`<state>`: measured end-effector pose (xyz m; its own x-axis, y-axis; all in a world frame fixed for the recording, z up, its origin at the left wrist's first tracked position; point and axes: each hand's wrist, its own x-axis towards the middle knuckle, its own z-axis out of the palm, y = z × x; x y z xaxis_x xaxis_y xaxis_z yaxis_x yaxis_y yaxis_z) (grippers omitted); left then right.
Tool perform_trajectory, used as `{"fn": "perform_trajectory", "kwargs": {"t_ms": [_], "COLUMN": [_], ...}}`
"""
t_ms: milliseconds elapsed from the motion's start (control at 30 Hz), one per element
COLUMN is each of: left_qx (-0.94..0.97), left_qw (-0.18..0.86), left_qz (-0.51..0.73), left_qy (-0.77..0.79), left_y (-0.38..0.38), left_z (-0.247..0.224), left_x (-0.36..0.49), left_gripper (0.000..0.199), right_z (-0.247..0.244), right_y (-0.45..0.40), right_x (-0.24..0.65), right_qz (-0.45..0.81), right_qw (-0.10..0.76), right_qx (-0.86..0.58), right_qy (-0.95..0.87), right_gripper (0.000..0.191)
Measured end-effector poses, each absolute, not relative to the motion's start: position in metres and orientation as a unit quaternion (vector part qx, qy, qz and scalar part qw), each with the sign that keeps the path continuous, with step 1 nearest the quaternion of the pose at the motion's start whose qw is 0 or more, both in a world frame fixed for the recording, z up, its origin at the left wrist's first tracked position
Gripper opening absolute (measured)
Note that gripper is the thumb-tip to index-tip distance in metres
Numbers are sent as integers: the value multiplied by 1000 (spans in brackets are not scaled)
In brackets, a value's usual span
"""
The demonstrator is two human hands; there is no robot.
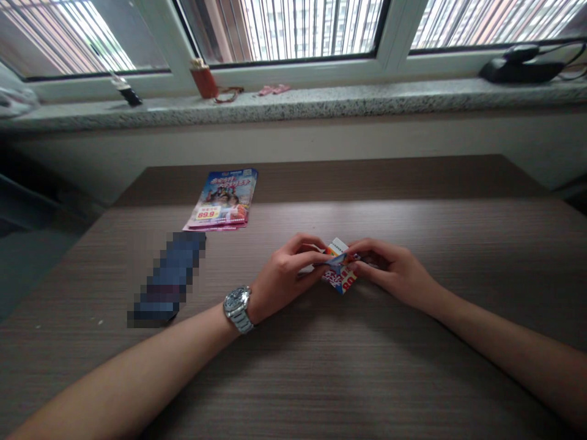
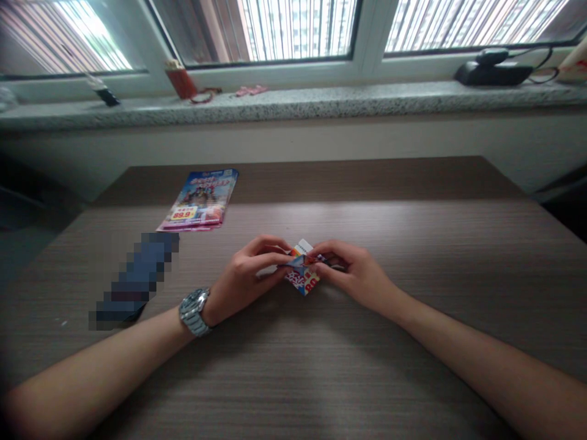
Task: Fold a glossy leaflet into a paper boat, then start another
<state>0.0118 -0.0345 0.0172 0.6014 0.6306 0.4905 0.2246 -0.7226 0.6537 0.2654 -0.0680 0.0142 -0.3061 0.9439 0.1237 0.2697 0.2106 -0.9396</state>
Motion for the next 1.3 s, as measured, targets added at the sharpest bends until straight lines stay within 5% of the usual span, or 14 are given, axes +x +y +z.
{"fn": "perform_trajectory", "kwargs": {"t_ms": [467,867,1300], "left_qx": [742,739,731], "left_qw": [442,443,463], "left_qz": [354,352,357], "left_qy": [359,365,353], "left_y": [-35,-34,-33], "left_z": [20,25,24], "left_x": [14,13,13], "left_gripper": [18,18,13], "right_z": [9,15,11], "right_y": [-67,-64,-58], "right_x": [266,270,271], "right_qz": [463,419,537], "right_qw": [396,375,358], "right_qx": [-471,-519,-493], "right_qy": [-638,-644,-584], "right_gripper": [26,28,26]}}
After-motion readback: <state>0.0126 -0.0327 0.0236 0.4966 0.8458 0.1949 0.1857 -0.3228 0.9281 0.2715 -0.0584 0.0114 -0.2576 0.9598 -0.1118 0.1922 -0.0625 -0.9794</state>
